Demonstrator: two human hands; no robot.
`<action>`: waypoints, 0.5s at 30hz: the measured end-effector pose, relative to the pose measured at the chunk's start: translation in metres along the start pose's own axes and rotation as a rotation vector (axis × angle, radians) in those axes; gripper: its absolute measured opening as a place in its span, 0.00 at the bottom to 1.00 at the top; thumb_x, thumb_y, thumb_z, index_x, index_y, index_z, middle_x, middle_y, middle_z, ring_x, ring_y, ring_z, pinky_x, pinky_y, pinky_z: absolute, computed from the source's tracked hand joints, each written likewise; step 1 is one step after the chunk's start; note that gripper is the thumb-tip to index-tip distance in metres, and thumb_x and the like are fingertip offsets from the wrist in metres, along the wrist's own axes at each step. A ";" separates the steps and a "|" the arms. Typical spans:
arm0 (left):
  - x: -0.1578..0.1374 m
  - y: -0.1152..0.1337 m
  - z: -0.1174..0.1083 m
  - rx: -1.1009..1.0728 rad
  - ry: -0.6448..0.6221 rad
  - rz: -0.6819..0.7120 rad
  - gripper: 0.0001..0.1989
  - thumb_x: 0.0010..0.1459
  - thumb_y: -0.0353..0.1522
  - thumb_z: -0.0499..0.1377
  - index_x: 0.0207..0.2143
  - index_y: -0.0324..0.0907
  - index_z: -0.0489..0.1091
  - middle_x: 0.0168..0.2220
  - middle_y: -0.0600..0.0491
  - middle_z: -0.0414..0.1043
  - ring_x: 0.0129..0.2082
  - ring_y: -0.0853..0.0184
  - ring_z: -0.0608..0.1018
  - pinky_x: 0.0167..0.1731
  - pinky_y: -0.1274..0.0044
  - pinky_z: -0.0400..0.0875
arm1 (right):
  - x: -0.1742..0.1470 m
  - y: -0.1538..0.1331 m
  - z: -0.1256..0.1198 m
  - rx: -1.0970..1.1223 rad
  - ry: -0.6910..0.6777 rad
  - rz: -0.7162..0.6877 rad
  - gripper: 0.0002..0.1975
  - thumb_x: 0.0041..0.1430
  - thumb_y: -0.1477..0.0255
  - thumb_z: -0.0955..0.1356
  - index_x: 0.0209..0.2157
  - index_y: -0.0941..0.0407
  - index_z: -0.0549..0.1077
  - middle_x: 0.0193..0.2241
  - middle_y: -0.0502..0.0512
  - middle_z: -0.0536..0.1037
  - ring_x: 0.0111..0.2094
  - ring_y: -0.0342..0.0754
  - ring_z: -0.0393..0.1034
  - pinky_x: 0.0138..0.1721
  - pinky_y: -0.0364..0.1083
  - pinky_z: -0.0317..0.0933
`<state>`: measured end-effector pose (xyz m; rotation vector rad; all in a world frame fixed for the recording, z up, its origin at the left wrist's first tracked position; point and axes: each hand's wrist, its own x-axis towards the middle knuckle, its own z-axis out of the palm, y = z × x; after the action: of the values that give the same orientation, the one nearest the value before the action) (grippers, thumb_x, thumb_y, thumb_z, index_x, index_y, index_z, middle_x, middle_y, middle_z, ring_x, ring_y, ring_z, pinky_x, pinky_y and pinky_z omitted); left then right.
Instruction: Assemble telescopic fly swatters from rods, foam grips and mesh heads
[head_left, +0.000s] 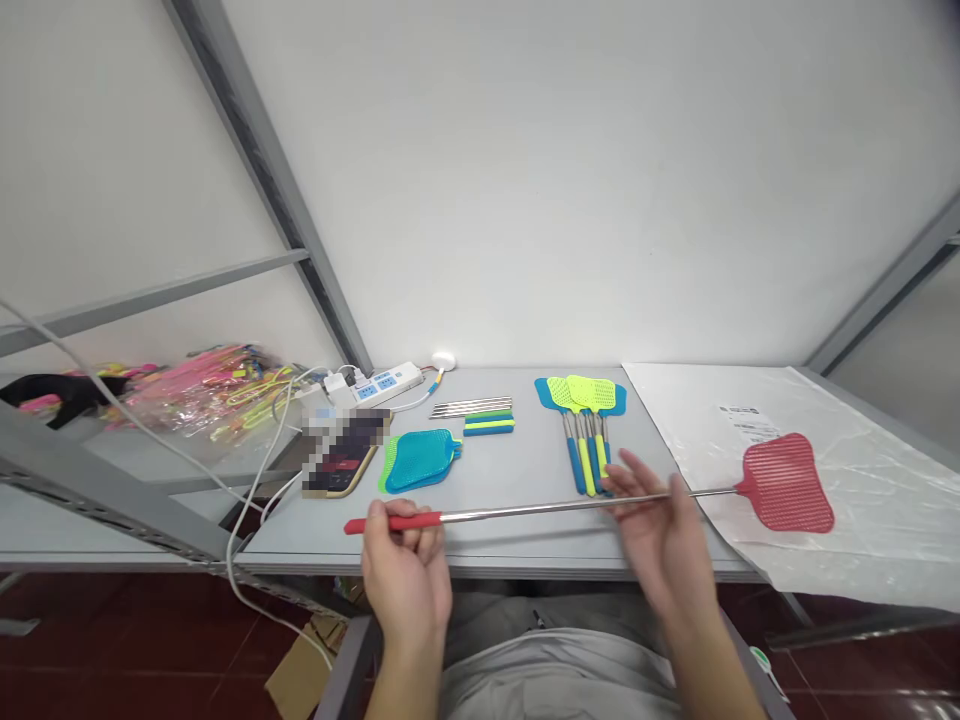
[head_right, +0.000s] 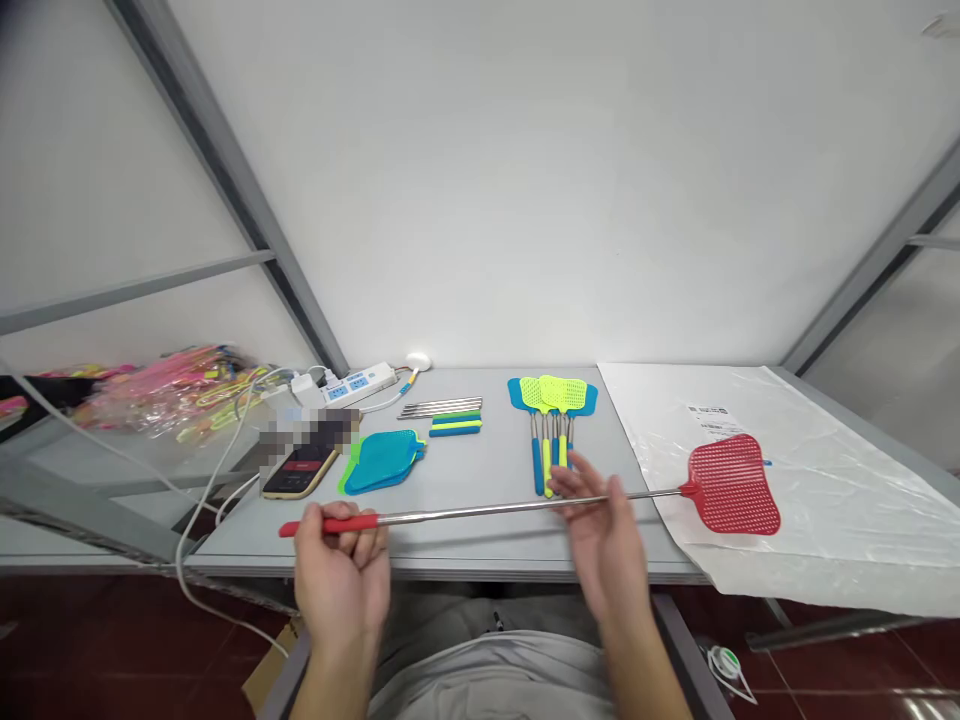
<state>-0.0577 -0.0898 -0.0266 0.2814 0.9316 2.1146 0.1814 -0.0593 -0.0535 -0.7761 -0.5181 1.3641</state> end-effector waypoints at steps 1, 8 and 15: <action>0.005 0.005 -0.001 -0.012 0.001 0.002 0.17 0.60 0.42 0.58 0.24 0.41 0.63 0.13 0.65 0.48 0.12 0.77 0.51 0.15 0.81 0.49 | 0.005 -0.009 -0.006 0.077 0.070 -0.022 0.25 0.59 0.51 0.65 0.46 0.56 0.77 0.38 0.58 0.81 0.40 0.49 0.75 0.35 0.45 0.68; 0.032 0.030 -0.015 -0.013 0.020 0.079 0.15 0.59 0.39 0.58 0.24 0.41 0.63 0.14 0.64 0.50 0.12 0.77 0.51 0.14 0.81 0.48 | 0.025 -0.041 -0.040 0.193 0.336 -0.375 0.13 0.61 0.62 0.65 0.43 0.53 0.76 0.39 0.51 0.80 0.36 0.45 0.75 0.35 0.45 0.70; 0.016 0.000 -0.004 -0.021 0.008 -0.026 0.16 0.58 0.40 0.61 0.24 0.41 0.62 0.14 0.64 0.51 0.12 0.78 0.52 0.13 0.81 0.46 | -0.002 -0.003 0.008 -0.015 0.349 -0.386 0.18 0.60 0.60 0.68 0.46 0.57 0.74 0.39 0.54 0.80 0.37 0.46 0.76 0.35 0.44 0.70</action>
<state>-0.0698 -0.0803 -0.0306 0.2485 0.9122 2.1020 0.1775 -0.0604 -0.0461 -0.8543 -0.3770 0.8467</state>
